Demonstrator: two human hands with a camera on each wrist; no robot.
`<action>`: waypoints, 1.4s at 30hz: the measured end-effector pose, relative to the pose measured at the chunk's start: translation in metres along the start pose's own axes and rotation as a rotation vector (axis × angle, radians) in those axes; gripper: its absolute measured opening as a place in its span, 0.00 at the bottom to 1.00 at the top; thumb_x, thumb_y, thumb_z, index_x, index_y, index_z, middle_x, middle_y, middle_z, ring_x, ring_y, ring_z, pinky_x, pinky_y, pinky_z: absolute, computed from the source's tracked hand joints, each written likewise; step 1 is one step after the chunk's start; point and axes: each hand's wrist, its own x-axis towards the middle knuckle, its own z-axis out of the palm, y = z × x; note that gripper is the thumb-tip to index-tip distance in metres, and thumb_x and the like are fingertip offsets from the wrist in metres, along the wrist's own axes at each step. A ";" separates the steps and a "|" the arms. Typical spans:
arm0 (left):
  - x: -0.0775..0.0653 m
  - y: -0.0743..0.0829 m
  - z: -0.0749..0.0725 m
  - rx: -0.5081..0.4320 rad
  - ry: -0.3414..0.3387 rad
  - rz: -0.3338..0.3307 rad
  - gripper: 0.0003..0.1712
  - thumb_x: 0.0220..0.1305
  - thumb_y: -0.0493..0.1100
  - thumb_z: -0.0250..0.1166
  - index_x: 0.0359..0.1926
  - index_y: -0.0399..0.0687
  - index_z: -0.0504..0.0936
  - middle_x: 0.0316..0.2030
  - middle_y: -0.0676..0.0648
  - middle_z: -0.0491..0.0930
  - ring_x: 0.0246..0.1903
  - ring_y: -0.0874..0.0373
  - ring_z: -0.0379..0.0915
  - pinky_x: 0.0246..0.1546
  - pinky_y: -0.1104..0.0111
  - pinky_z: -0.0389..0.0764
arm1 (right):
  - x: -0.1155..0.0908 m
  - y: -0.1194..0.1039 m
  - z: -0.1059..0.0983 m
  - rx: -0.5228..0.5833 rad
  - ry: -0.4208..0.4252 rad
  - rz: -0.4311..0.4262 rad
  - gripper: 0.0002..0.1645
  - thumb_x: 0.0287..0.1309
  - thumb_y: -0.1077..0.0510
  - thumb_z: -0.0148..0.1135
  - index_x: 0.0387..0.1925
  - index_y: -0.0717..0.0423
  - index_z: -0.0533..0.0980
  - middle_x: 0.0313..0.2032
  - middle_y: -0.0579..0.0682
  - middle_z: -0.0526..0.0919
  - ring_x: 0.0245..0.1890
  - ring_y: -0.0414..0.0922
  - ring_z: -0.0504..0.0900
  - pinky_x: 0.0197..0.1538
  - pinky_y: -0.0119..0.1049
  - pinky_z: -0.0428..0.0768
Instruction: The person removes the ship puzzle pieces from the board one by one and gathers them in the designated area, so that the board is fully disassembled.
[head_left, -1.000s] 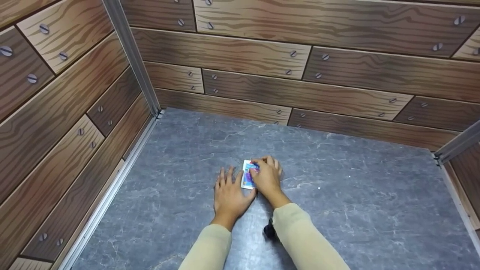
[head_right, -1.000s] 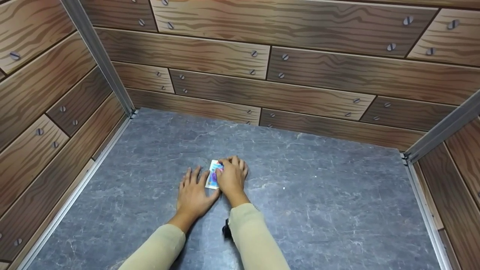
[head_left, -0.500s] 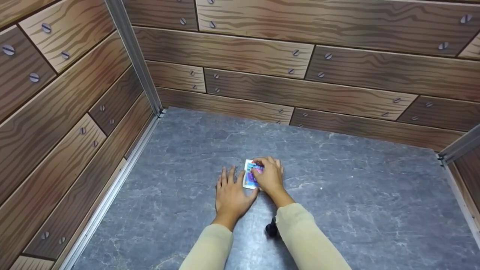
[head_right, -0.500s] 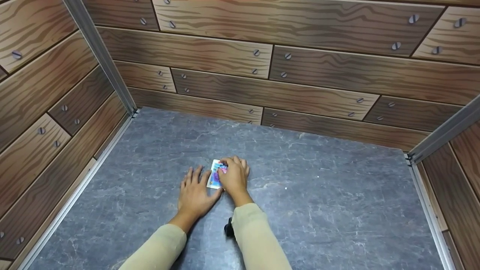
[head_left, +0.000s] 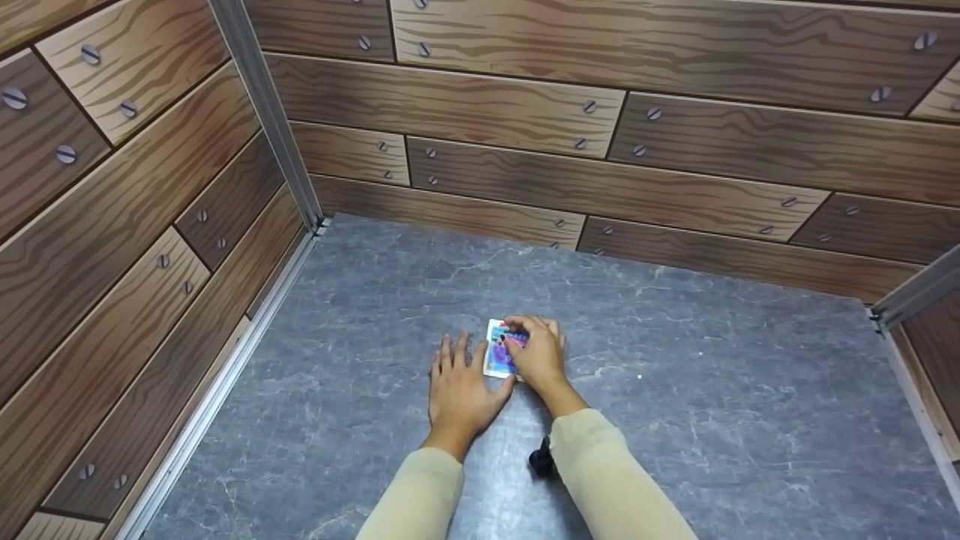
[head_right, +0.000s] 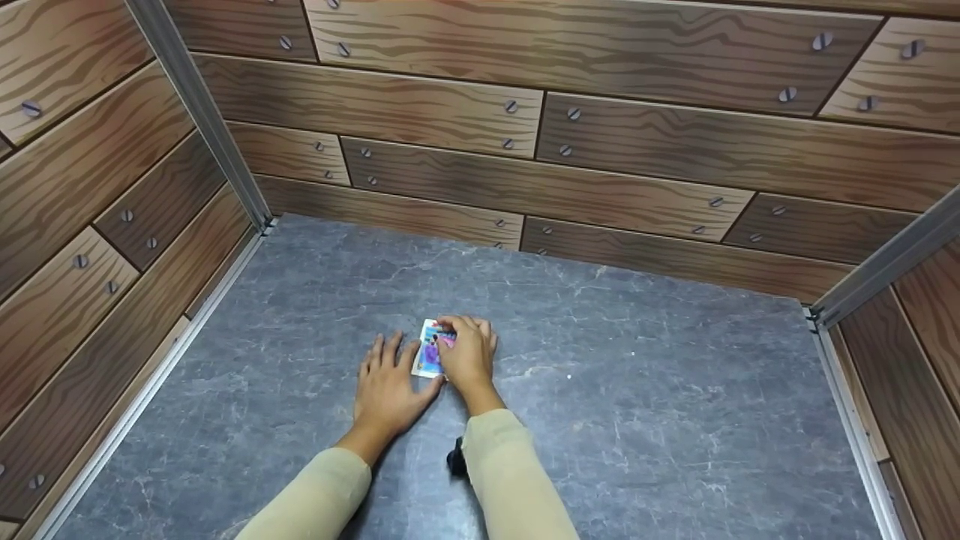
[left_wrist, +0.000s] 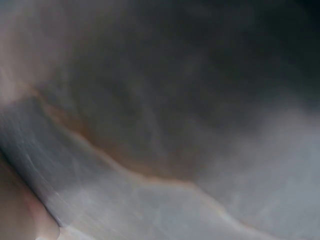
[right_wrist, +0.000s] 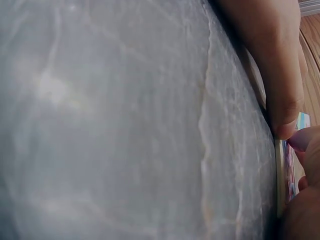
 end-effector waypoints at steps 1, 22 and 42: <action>0.000 0.000 0.000 -0.001 -0.004 -0.002 0.50 0.67 0.82 0.55 0.80 0.62 0.70 0.84 0.43 0.61 0.86 0.35 0.49 0.84 0.40 0.58 | 0.000 0.000 0.000 0.001 0.000 -0.001 0.18 0.60 0.62 0.78 0.51 0.48 0.89 0.45 0.48 0.92 0.56 0.53 0.79 0.65 0.56 0.68; -0.001 0.001 -0.001 -0.005 -0.011 -0.005 0.50 0.68 0.82 0.54 0.81 0.62 0.69 0.85 0.44 0.60 0.87 0.36 0.46 0.85 0.40 0.56 | -0.002 0.005 -0.022 0.080 -0.058 -0.018 0.21 0.62 0.64 0.77 0.57 0.53 0.88 0.56 0.54 0.87 0.62 0.55 0.79 0.71 0.55 0.76; -0.001 0.000 -0.003 0.001 -0.063 -0.020 0.53 0.67 0.85 0.52 0.83 0.64 0.65 0.86 0.46 0.55 0.88 0.38 0.43 0.87 0.42 0.51 | -0.021 0.061 -0.110 0.072 -0.064 -0.004 0.20 0.62 0.64 0.77 0.56 0.58 0.88 0.61 0.59 0.87 0.68 0.62 0.78 0.78 0.59 0.70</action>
